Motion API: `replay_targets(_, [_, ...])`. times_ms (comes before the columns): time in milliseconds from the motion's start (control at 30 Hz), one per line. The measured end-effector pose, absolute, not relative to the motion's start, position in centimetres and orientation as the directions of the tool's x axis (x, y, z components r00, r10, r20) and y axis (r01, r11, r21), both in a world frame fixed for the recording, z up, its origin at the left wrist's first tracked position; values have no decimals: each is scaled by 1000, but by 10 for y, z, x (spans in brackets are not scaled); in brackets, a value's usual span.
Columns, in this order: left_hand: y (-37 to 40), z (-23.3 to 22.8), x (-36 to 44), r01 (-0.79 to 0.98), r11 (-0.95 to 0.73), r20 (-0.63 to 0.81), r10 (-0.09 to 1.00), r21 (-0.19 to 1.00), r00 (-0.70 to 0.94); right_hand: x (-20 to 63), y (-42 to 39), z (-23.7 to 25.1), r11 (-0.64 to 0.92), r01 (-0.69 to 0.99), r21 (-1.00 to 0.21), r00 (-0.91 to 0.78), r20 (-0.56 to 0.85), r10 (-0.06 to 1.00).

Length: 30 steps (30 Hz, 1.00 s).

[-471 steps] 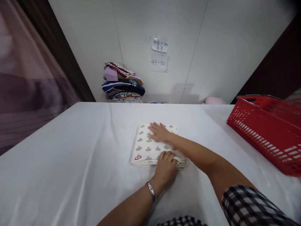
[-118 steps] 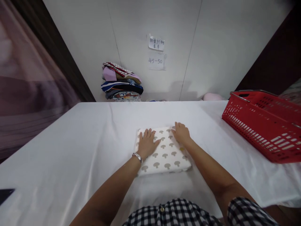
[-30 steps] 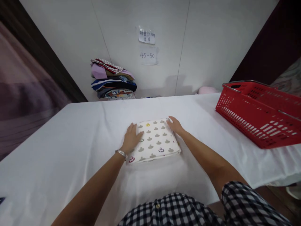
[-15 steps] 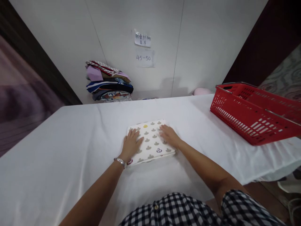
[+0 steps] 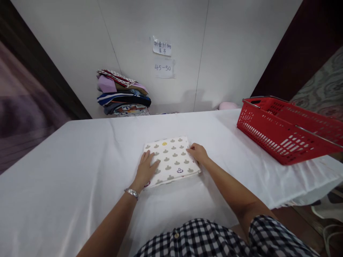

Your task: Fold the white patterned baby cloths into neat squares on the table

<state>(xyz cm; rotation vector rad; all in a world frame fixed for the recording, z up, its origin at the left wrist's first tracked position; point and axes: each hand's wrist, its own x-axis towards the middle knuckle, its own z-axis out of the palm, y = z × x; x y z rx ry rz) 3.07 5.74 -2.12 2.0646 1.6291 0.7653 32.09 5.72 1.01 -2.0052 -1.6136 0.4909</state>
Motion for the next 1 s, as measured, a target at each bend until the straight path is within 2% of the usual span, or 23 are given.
replay_targets(233, [56, -18, 32, 751, -240, 180, 970, 615, 163, 323, 61, 2, -145, 758, -636, 261, 91, 961])
replay_targets(500, [54, -12, 30, 747, -146, 98, 989, 649, 108, 328, 64, -8, -187, 704, -685, 309, 59, 949])
replay_targets(733, [51, -16, 30, 747, -176, 130, 984, 642, 121, 329, 65, -10, -193, 674, -714, 308, 34, 951])
replay_targets(900, [52, -11, 33, 759, -156, 114, 988, 633, 108, 333, 55, -7, -133, 639, -757, 262, 52, 964])
replay_targets(1000, [49, -4, 34, 712, -123, 99, 992, 692, 75, 336, 35, -4, -43, 560, -828, 260, 126, 957])
